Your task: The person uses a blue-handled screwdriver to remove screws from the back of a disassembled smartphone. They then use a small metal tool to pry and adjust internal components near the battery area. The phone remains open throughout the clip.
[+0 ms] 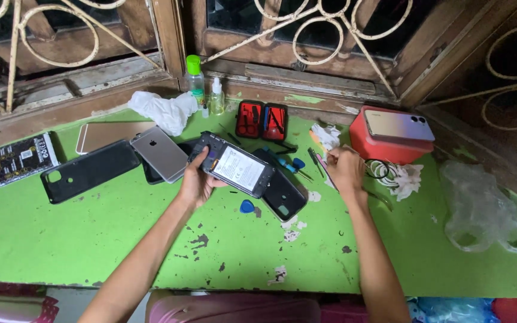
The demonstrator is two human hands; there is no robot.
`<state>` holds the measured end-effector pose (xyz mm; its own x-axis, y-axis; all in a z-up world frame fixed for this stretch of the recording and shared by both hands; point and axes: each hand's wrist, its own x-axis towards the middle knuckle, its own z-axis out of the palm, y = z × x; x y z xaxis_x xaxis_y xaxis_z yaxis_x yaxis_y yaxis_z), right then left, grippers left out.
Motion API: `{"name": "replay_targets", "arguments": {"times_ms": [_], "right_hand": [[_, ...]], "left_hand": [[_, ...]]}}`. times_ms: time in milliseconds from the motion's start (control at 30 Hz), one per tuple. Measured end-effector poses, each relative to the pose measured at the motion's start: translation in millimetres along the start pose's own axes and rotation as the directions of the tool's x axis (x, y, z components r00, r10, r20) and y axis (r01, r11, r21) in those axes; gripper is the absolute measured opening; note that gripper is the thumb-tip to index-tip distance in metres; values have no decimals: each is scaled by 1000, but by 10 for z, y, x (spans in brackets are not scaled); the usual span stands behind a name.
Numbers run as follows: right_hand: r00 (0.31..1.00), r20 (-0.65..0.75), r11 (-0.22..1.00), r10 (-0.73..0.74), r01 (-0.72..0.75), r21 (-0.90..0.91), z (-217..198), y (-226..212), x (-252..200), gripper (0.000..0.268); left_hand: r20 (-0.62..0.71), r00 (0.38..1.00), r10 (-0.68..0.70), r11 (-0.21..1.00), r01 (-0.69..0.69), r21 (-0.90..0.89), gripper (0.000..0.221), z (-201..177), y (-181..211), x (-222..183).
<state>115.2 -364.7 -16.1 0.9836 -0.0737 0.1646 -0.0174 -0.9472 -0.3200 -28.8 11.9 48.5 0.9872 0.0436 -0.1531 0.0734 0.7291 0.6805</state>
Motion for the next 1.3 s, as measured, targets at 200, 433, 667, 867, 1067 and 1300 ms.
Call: {"name": "replay_targets", "arguments": {"times_ms": [200, 433, 667, 867, 1067, 1300], "right_hand": [[996, 41, 997, 82, -81, -9, 89, 133, 125, 19], [996, 69, 998, 57, -59, 29, -57, -65, -71, 19], [994, 105, 999, 39, -38, -7, -67, -204, -176, 21], [990, 138, 999, 27, -21, -44, -70, -416, -238, 23], [950, -87, 910, -300, 312, 273, -43, -445, -251, 17], [929, -99, 829, -356, 363, 426, -381, -822, -598, 17]], "left_hand": [[-32, 999, 6, 1000, -6, 11, 58, -26, -65, -4], [-60, 998, 37, 999, -39, -27, 56, -144, -103, 61], [-128, 985, 114, 993, -115, 0, 52, -329, -362, 209], [-110, 986, 122, 992, -120, 26, 55, -328, -334, 310], [-101, 987, 124, 992, -123, 16, 56, -211, -250, 282], [-122, 986, 111, 993, -114, -17, 58, -99, -160, 203]]}}
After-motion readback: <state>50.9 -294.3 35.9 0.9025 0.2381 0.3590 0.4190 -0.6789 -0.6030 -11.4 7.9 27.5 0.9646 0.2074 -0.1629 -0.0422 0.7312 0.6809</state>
